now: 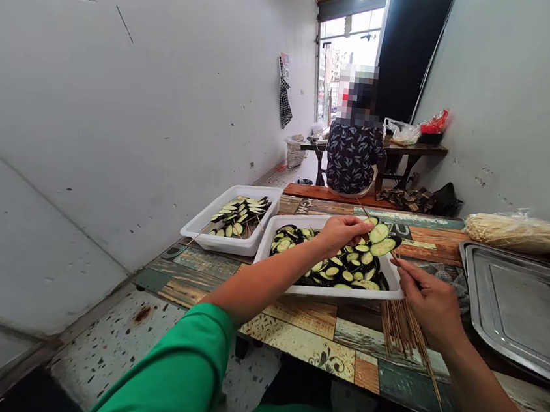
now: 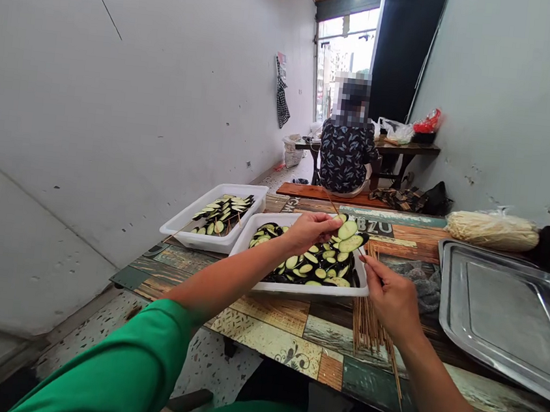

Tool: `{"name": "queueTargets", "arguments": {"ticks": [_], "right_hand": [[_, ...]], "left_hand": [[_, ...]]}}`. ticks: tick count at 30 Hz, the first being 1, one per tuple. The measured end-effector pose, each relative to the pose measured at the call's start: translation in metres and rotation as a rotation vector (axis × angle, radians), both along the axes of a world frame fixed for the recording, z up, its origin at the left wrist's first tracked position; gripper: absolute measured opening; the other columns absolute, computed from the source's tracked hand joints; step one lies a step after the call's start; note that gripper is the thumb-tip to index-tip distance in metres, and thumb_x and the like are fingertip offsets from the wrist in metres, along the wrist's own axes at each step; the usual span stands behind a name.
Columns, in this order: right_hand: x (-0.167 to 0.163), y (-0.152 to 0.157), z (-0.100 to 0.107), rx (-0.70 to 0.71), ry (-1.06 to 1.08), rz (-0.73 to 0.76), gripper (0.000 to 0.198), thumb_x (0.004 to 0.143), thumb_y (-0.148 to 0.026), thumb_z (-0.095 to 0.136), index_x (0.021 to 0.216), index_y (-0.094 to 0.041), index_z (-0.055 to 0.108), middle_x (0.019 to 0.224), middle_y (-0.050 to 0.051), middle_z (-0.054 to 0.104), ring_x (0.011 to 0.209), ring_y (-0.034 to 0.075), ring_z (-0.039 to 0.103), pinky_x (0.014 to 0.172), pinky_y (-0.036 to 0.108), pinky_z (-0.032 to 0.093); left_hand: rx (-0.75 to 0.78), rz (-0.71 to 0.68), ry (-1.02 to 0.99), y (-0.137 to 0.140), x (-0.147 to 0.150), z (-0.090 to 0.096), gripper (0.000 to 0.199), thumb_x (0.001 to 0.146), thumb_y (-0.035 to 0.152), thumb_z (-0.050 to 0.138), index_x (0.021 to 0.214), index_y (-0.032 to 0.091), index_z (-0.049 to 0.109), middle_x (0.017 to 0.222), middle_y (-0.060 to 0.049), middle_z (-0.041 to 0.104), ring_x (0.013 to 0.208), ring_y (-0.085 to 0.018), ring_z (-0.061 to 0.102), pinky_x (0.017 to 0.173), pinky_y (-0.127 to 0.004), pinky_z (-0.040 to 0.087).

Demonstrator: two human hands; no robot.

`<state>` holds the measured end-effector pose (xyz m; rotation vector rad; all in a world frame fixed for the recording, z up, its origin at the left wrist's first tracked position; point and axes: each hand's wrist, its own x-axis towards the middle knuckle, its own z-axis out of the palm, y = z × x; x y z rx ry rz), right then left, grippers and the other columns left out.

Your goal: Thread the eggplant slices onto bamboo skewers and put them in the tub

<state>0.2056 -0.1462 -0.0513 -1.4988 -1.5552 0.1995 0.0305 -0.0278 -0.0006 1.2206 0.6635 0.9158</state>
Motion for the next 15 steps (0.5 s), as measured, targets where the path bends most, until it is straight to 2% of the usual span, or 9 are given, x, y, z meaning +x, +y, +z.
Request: {"name": "queueTargets", "arguments": {"ticks": [3,6,9,11,13,15], "right_hand": [[0.0,0.001,0.001,-0.011,0.09,-0.018,0.035,0.086,-0.037,0.05,0.106,-0.018,0.071,0.1,0.008,0.074,0.083,0.022,0.069,0.072,0.033,0.055],[-0.001,0.0,0.005,-0.003,0.163,-0.051,0.037,0.086,-0.04,0.05,0.108,-0.017,0.07,0.093,0.008,0.074,0.079,0.02,0.068,0.069,0.03,0.054],[-0.002,0.0,0.007,-0.006,0.181,-0.054,0.038,0.086,-0.041,0.05,0.107,-0.016,0.07,0.088,0.008,0.073,0.075,0.019,0.067,0.064,0.028,0.053],[-0.002,0.0,0.006,-0.003,0.176,-0.05,0.037,0.085,-0.04,0.05,0.105,-0.016,0.071,0.088,0.008,0.073,0.07,0.018,0.066,0.061,0.027,0.052],[-0.001,0.001,0.004,-0.002,0.155,-0.04,0.036,0.085,-0.039,0.05,0.104,-0.016,0.071,0.087,0.007,0.073,0.065,0.016,0.065,0.057,0.026,0.05],[-0.001,0.001,0.003,-0.02,0.136,-0.028,0.036,0.086,-0.038,0.05,0.104,-0.016,0.071,0.084,0.007,0.073,0.063,0.016,0.063,0.053,0.025,0.049]], "left_hand": [[0.095,0.019,0.119,0.009,-0.003,-0.006,0.031,0.073,0.044,0.066,0.076,0.013,0.067,0.069,-0.004,0.063,0.056,-0.008,0.048,0.057,-0.022,0.036],[0.378,0.123,0.426,0.018,-0.005,-0.024,0.018,0.072,0.034,0.066,0.075,0.016,0.07,0.069,-0.003,0.064,0.064,-0.011,0.052,0.068,-0.024,0.04],[0.612,0.078,0.667,0.022,-0.001,-0.043,0.011,0.067,0.024,0.069,0.077,0.02,0.073,0.071,-0.003,0.064,0.073,-0.016,0.056,0.078,-0.027,0.04],[0.736,-0.04,0.677,0.023,0.005,-0.052,0.019,0.063,0.016,0.068,0.08,0.023,0.074,0.081,-0.004,0.065,0.084,-0.019,0.057,0.087,-0.029,0.038],[0.802,-0.145,0.65,0.024,0.01,-0.056,0.027,0.056,0.006,0.067,0.076,0.024,0.074,0.091,-0.005,0.065,0.094,-0.021,0.055,0.096,-0.032,0.033],[0.718,-0.166,0.6,0.025,0.012,-0.056,0.028,0.049,0.0,0.066,0.065,0.023,0.072,0.093,-0.007,0.064,0.098,-0.023,0.053,0.099,-0.035,0.03]]}}
